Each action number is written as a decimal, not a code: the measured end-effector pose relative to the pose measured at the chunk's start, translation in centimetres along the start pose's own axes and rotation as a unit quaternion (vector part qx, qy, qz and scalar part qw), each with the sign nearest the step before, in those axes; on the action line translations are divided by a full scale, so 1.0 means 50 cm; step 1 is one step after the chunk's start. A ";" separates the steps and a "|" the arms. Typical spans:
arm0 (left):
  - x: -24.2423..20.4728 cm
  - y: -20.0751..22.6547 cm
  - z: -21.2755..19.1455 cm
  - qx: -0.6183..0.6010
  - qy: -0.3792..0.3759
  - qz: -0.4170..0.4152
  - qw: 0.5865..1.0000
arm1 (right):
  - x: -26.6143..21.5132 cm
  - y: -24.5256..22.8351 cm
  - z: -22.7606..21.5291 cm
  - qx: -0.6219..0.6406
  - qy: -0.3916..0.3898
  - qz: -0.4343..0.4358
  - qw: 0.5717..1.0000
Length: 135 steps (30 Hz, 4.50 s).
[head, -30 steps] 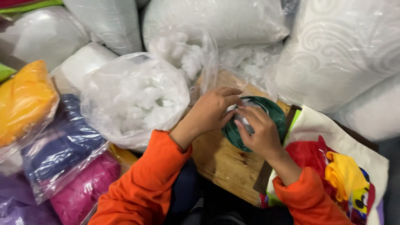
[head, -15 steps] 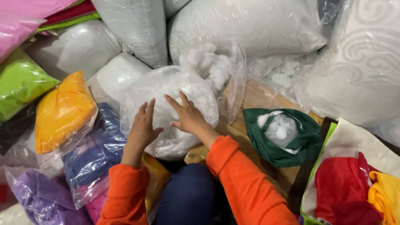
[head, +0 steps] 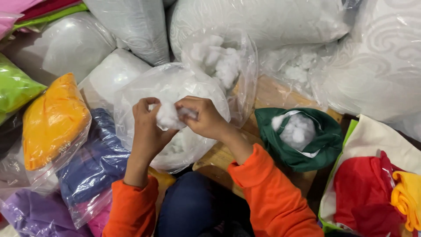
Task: The person stuffs a green fabric pouch with white cotton-like material by hand, then zips it closed and places it into a clear plastic bag.
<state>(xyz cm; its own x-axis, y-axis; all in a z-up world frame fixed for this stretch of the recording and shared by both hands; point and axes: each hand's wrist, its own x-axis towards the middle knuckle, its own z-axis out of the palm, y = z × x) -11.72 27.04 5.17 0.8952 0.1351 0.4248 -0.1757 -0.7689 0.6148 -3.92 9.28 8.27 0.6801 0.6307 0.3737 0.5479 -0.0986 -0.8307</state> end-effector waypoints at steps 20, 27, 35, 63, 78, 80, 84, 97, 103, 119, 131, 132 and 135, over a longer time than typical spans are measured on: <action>0.069 0.507 0.324 -0.233 -0.096 0.348 0.903 | -0.501 -0.022 -0.475 -0.152 0.312 0.163 0.924; 0.068 0.471 0.406 -0.168 -0.407 0.245 0.864 | -0.550 0.095 -0.431 -0.439 0.200 0.103 0.870; 0.093 0.347 0.493 -0.120 -0.258 0.132 0.950 | -0.526 0.090 -0.387 -0.562 0.095 -0.010 0.822; 0.034 0.468 0.323 -0.345 -0.311 0.088 0.881 | -0.511 0.089 -0.405 -0.363 -0.060 0.396 0.841; 0.010 0.478 0.387 -0.132 -0.296 0.057 0.944 | -0.531 0.100 -0.481 0.377 0.454 0.413 0.694; 0.006 0.499 0.349 -0.090 -0.275 0.133 0.948 | -0.518 0.089 -0.453 0.363 0.446 0.382 0.724; -0.014 0.477 0.420 0.079 -0.201 0.401 0.890 | -0.517 0.142 -0.398 0.198 0.358 0.264 0.873; -0.011 0.437 0.461 0.214 -0.245 0.403 0.856 | -0.577 0.184 -0.413 -0.516 -0.109 0.447 0.723; 0.020 0.457 0.366 0.118 -0.321 0.360 0.868 | -0.490 -0.070 -0.449 -0.441 -0.026 0.463 0.768; 0.002 0.436 0.382 0.135 -0.216 0.193 0.948 | -0.557 -0.049 -0.443 -0.420 -0.032 0.520 0.743; 0.031 0.468 0.302 -0.074 -0.186 0.125 0.972 | -0.543 -0.135 -0.469 -0.471 0.092 0.438 0.760; 0.026 0.467 0.305 -0.019 -0.219 0.115 0.969 | -0.536 -0.138 -0.466 -0.438 0.085 0.451 0.773; 0.030 0.445 0.337 -0.235 -0.192 0.094 0.948 | -0.531 -0.155 -0.463 -0.415 0.187 0.403 0.794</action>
<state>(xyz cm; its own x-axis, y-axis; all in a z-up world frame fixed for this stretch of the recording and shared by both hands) -7.36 -0.42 8.30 0.8969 -0.2846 0.3385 -0.4299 -0.3808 0.8186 -14.94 -24.51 14.36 0.9847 -0.1527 0.0837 -0.1127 -0.9252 -0.3623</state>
